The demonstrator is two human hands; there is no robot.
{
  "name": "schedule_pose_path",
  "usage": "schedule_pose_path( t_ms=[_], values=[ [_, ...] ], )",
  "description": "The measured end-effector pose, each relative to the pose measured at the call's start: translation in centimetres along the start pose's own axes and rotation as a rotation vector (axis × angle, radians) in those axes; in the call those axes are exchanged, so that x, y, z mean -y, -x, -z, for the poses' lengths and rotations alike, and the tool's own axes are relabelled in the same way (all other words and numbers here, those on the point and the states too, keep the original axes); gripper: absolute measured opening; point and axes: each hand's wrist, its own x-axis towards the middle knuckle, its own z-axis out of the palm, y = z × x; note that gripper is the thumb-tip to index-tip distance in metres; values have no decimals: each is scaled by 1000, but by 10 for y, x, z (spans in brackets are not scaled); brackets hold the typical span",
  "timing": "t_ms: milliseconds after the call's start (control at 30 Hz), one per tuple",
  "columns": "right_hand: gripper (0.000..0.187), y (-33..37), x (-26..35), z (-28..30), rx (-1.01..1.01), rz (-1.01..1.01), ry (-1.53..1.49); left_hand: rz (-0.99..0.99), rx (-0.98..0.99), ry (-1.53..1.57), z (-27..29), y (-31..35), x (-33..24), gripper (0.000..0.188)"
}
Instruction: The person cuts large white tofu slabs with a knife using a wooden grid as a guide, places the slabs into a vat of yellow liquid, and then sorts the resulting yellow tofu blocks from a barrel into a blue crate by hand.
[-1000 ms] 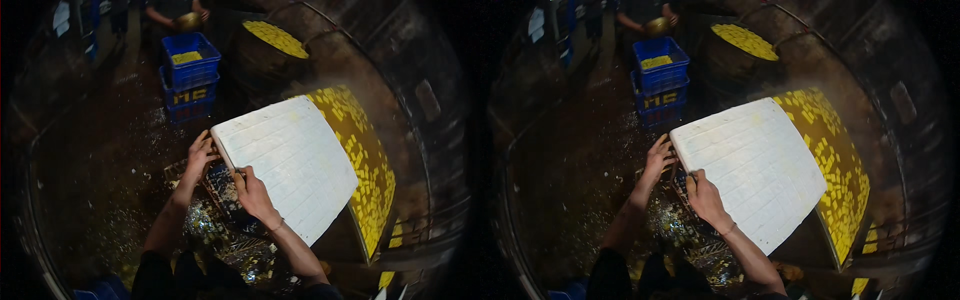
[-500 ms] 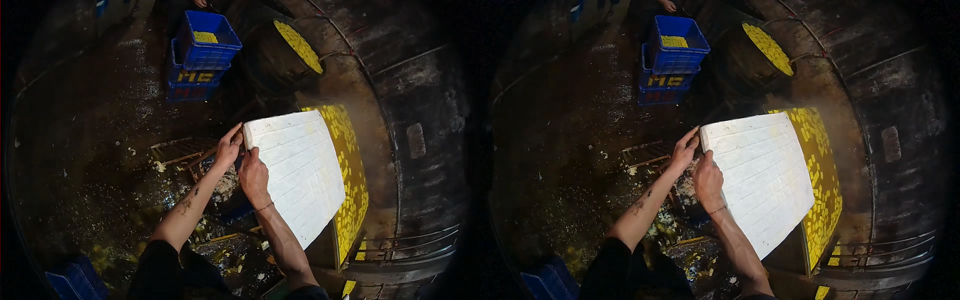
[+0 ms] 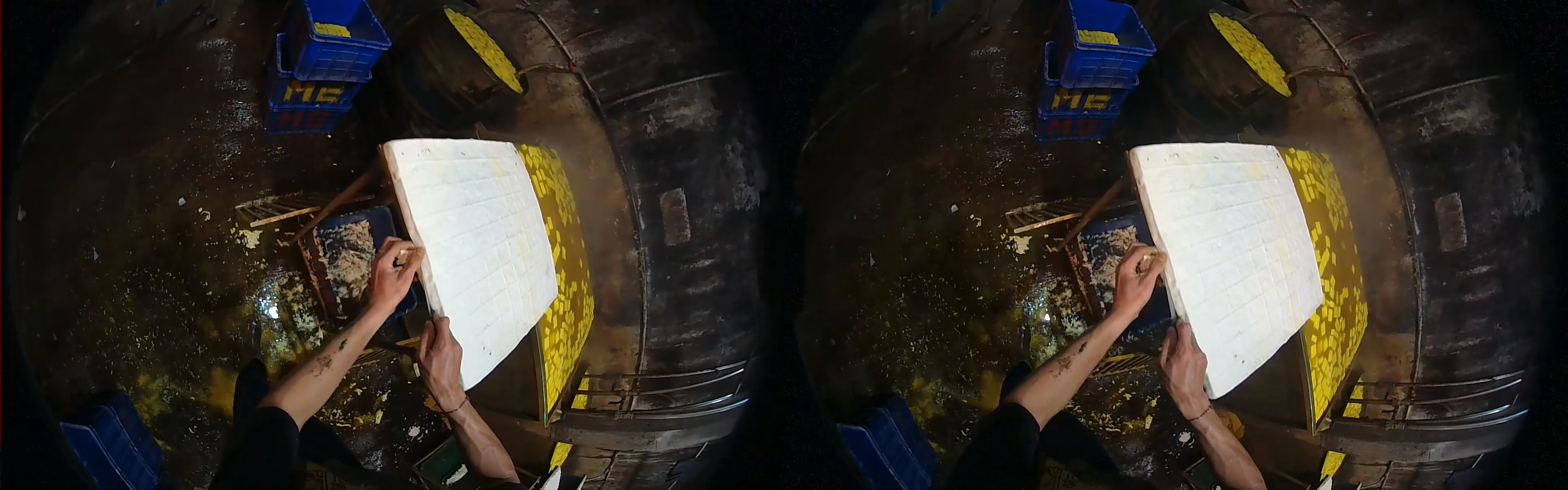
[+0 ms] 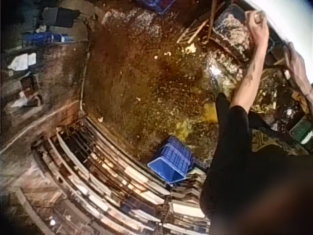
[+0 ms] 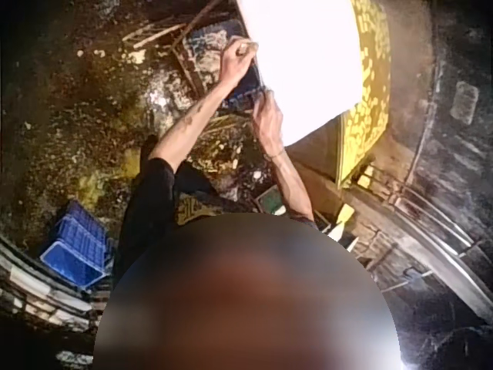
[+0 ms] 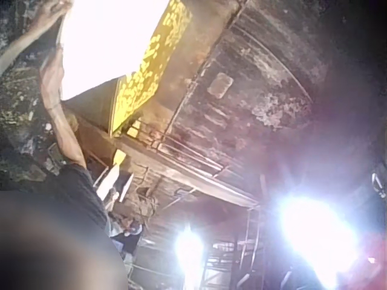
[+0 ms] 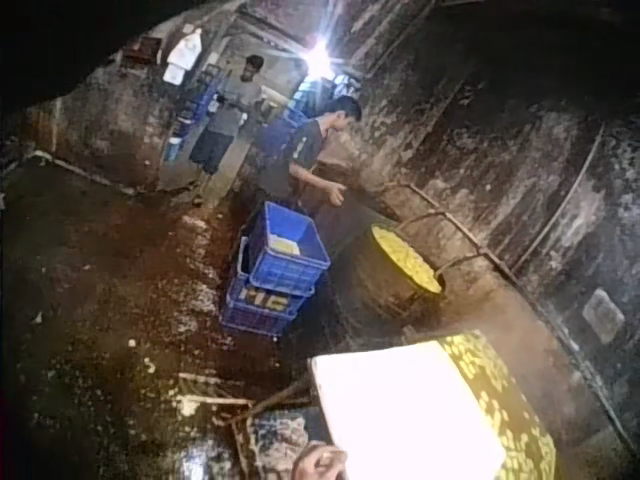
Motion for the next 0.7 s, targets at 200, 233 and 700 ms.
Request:
schedule_pose_path(
  t_ms=[200, 233, 700],
  values=[
    [17, 77, -48, 21, 11, -26, -4, 94, -28, 36, -25, 91, -5, 13],
    [17, 88, -54, 26, 28, -30, -2, 196, -31, 130, -29, 107, -7, 13],
    [16, 181, -68, 10, 159, -305, -456, 1234, -337, 379, -29, 241, 55, 39]
  ],
)
